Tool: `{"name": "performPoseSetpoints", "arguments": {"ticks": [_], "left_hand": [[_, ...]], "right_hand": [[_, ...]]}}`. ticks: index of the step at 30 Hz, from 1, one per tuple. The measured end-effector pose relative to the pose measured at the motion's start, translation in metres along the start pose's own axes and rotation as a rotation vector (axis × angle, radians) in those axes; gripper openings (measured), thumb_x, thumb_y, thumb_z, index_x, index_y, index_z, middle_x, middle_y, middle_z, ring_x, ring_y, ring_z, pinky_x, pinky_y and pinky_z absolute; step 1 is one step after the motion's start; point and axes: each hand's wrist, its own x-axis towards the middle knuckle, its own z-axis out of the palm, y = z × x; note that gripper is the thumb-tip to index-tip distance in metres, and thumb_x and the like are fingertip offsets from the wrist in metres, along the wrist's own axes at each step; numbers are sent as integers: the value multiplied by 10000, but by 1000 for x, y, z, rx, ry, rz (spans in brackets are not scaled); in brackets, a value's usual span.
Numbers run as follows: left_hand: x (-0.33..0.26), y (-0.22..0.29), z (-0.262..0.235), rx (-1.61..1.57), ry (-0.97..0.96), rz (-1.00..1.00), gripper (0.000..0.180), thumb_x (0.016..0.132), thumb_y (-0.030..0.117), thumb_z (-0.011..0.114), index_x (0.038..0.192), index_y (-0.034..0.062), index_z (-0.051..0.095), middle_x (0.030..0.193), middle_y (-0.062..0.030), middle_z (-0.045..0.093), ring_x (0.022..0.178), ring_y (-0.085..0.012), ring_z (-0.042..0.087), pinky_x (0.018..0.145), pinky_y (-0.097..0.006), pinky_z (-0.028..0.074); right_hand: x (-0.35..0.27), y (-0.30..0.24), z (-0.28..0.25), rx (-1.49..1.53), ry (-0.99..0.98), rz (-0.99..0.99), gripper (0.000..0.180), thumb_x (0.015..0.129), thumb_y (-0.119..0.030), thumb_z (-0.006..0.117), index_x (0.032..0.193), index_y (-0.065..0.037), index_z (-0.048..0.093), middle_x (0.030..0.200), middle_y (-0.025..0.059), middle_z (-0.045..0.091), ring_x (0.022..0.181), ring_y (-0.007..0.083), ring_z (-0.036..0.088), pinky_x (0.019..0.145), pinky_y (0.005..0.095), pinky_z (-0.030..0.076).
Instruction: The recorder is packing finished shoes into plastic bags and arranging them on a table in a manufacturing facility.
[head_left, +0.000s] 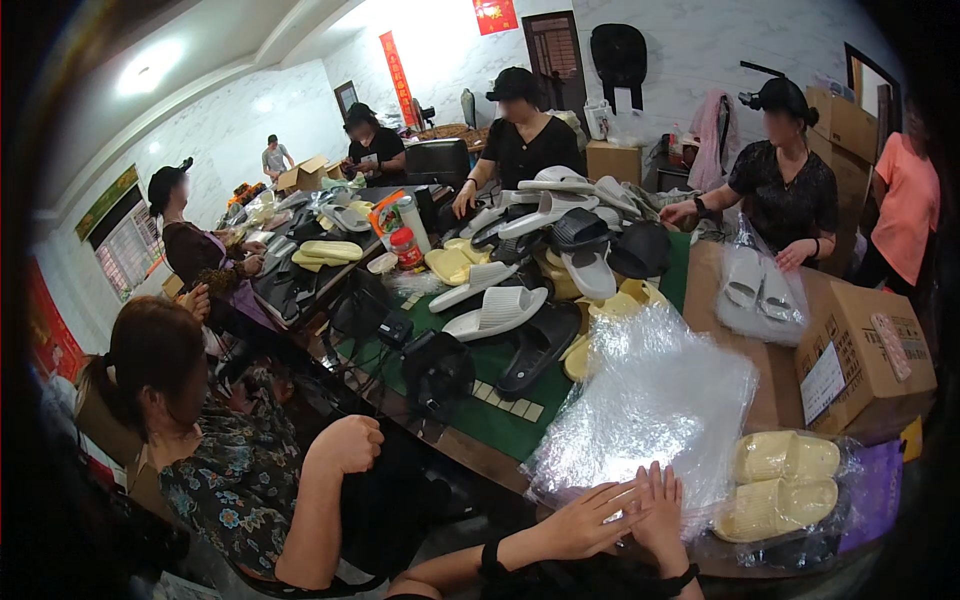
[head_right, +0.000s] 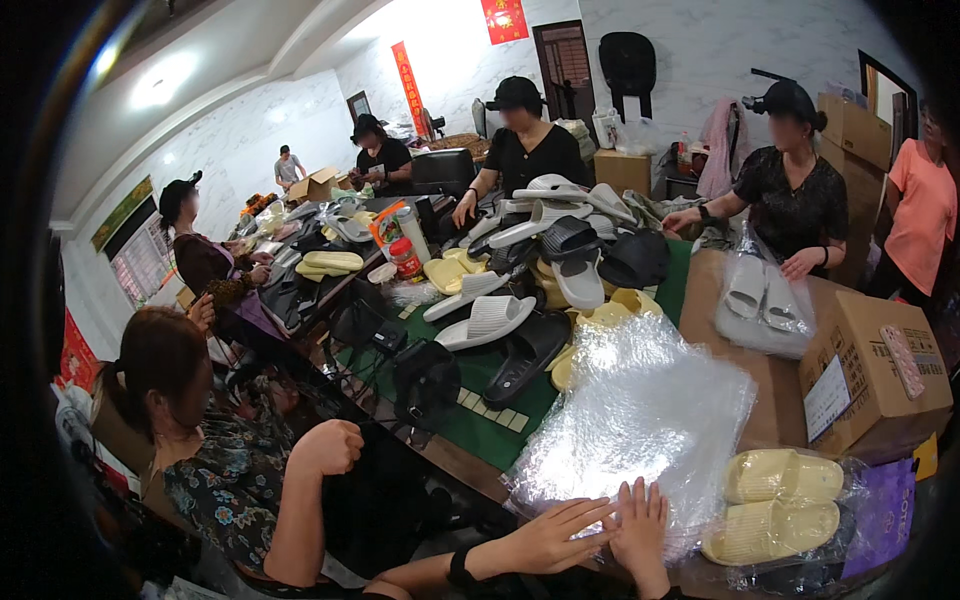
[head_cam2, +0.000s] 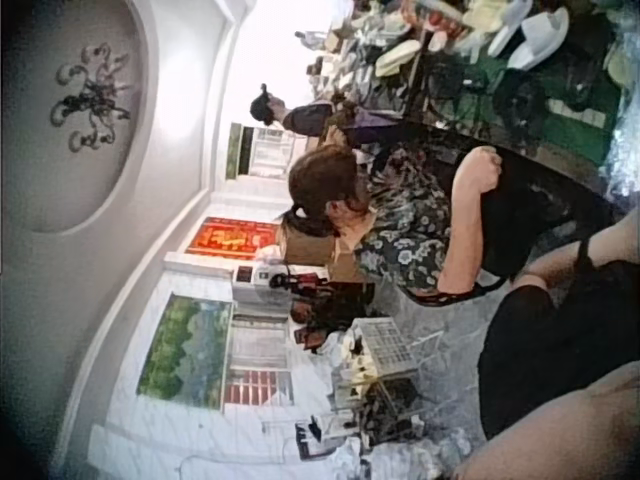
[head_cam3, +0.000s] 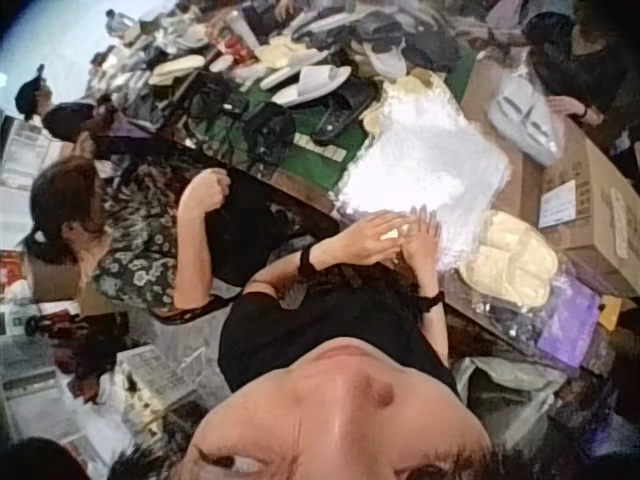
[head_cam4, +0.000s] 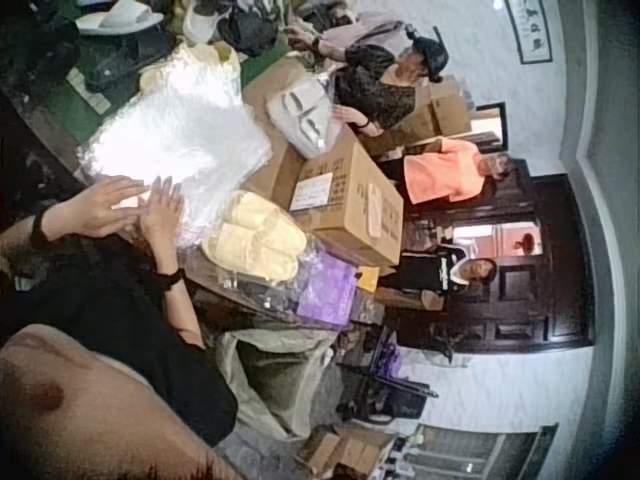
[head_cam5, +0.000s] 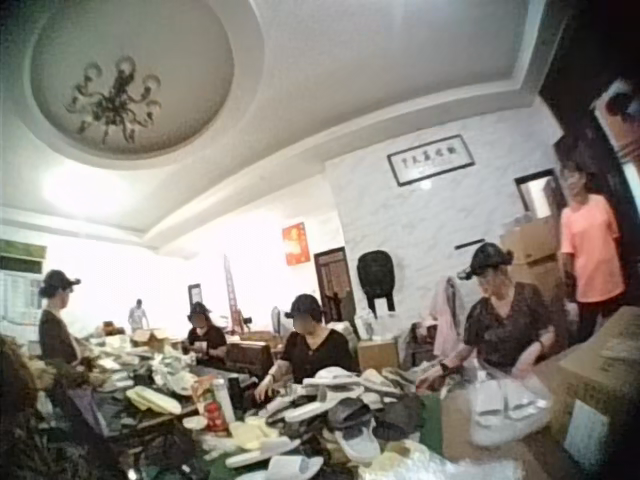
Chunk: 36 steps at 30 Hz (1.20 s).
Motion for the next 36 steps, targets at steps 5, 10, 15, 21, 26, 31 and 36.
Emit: {"name": "performPoseSetpoints", "arguments": {"ticks": [5, 10, 15, 21, 26, 31, 36], "left_hand": [[-17, -20, 25, 53, -35, -154, 464, 851, 231, 594, 1264, 56, 476, 1330, -211, 420, 1260, -358, 378, 1031, -454, 320], [-27, -43, 48, 180, -130, -276, 553, 866, 305, 573, 1346, 94, 398, 1363, -179, 399, 1276, -347, 363, 1051, -468, 270], [-45, -62, 72, 343, -95, -328, 538, 875, 353, 549, 1346, 130, 415, 1373, -122, 408, 1299, -289, 345, 1063, -467, 250], [-46, -61, 81, 435, -63, -379, 501, 872, 349, 537, 1325, 152, 452, 1386, -84, 407, 1310, -235, 338, 1078, -443, 235], [-45, -63, 82, 428, -41, -367, 482, 871, 339, 538, 1308, 148, 472, 1378, -86, 418, 1307, -236, 344, 1089, -438, 206], [-45, -60, 82, 421, -16, -352, 481, 874, 333, 531, 1311, 144, 470, 1383, -91, 412, 1308, -243, 343, 1089, -441, 206], [-46, -61, 80, 396, -22, -359, 491, 868, 326, 541, 1318, 145, 463, 1387, -91, 407, 1311, -244, 339, 1089, -444, 201]], "right_hand": [[10, -10, -13, 22, 5, 8, 645, 844, -395, 563, 1361, -56, 378, 1433, 207, 302, 1331, 424, 225, 1085, 543, 141], [8, -13, -3, -47, 35, 14, 644, 842, -420, 570, 1356, -73, 395, 1413, 230, 321, 1312, 438, 253, 1079, 549, 151], [12, -18, 4, -71, 115, 6, 628, 841, -411, 573, 1352, -86, 410, 1417, 216, 320, 1312, 432, 254, 1069, 564, 161], [12, -15, 13, -143, 145, -14, 643, 836, -404, 574, 1373, -110, 378, 1435, 188, 292, 1327, 401, 234, 1081, 547, 151], [12, -14, 14, -161, 174, -6, 628, 834, -418, 573, 1363, -124, 405, 1432, 173, 308, 1319, 395, 260, 1077, 550, 167], [11, -14, 14, -141, 179, -10, 622, 836, -402, 578, 1362, -121, 404, 1426, 179, 316, 1315, 401, 263, 1075, 559, 160], [11, -16, 13, -155, 149, -18, 649, 833, -401, 583, 1376, -111, 379, 1445, 182, 282, 1336, 398, 222, 1082, 552, 139]]}}
